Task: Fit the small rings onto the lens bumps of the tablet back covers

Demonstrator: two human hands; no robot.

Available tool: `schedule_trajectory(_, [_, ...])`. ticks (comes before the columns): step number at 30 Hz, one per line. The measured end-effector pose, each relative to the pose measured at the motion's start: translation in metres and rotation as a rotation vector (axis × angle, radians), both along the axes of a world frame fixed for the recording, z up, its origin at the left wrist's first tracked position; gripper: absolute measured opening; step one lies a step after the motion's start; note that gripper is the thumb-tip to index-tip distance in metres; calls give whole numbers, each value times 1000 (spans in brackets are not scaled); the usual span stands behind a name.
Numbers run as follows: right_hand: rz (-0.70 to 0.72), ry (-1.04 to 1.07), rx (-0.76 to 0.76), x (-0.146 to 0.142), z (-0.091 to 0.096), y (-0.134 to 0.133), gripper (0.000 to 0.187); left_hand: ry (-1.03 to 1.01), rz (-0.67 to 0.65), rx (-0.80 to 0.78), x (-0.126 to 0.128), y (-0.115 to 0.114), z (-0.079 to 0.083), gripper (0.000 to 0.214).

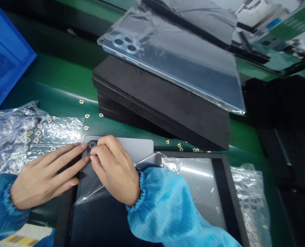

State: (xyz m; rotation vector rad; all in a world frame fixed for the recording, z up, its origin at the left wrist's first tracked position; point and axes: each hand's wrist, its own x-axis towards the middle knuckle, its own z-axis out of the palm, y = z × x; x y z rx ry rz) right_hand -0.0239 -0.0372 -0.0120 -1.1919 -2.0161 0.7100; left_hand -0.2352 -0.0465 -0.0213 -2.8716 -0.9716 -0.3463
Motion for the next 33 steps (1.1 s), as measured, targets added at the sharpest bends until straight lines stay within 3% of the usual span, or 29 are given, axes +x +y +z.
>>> schedule_trajectory(24, [-32, 64, -67, 0, 2, 2, 12, 34, 37, -16, 3, -1, 4, 36])
schedule_trajectory(33, [-14, 58, -35, 0, 1, 1, 10, -38, -12, -14, -3, -1, -5, 38])
